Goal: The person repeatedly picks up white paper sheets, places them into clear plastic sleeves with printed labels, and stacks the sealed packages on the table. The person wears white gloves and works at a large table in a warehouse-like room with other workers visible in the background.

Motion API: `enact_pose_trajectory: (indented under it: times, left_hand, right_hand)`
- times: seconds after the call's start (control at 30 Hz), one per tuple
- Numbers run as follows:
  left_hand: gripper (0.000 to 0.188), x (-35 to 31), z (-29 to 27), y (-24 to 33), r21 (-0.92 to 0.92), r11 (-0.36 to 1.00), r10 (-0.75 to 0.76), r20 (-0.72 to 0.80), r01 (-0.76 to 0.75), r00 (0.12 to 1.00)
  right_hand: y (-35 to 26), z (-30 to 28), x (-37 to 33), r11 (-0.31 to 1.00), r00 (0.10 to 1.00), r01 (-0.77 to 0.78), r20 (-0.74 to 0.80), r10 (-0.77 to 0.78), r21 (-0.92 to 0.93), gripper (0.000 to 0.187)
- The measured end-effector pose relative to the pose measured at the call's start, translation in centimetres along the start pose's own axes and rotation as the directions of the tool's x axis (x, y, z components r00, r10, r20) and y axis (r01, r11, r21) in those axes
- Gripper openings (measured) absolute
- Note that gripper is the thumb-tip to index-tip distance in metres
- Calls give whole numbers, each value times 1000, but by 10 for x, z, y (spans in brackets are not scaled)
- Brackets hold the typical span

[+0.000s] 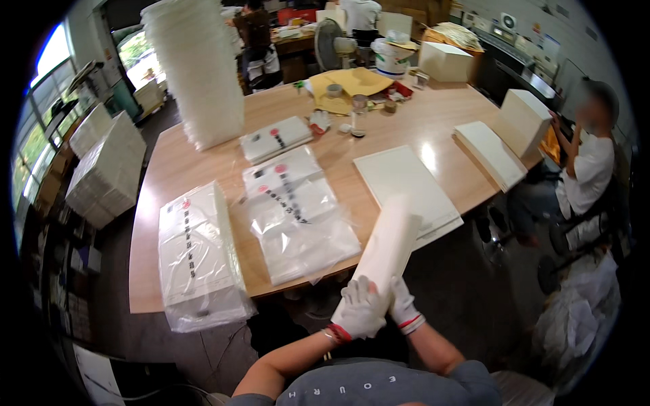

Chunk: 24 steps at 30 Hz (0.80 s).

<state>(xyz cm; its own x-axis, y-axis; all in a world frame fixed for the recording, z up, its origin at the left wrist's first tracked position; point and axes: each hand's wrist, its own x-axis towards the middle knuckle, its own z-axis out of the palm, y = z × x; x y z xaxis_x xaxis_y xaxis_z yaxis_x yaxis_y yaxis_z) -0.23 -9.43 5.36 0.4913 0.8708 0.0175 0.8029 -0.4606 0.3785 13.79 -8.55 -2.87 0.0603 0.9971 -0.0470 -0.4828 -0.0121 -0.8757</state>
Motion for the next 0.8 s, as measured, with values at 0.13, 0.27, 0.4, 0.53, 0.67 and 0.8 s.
enact_pose_trajectory:
  times: [0.13, 0.27, 0.4, 0.53, 0.67, 0.8]
  left_hand:
    - [72, 1, -1, -12, -17, 975, 219, -116, -223, 969]
    - [72, 43, -42, -49, 122, 992, 52, -579, 24, 814]
    - [61, 86, -73, -109, -280, 887, -367, 52, 367, 929]
    - [33, 104, -110, -138, -898, 436, -99, 17, 58, 995]
    - [33, 105, -119, -146, -929, 366, -151, -104, -42, 983]
    - [39, 62, -94, -67, -415, 887, 143, -171, -203, 975]
  right_hand:
    - [2, 22, 1, 998, 978, -3, -210, -9, -57, 34]
    - [-32, 16, 11, 959, 962, 114, -212, -172, -259, 33]
    - [-85, 22, 1, 849, 955, 233, -52, -291, -475, 39]
    - [-111, 2, -11, 391, 889, 421, 288, -356, -818, 32]
    - [-107, 30, -8, -64, 845, 499, 501, -188, -864, 25]
    - [-81, 64, 30, -279, 918, 340, 252, 306, -898, 24]
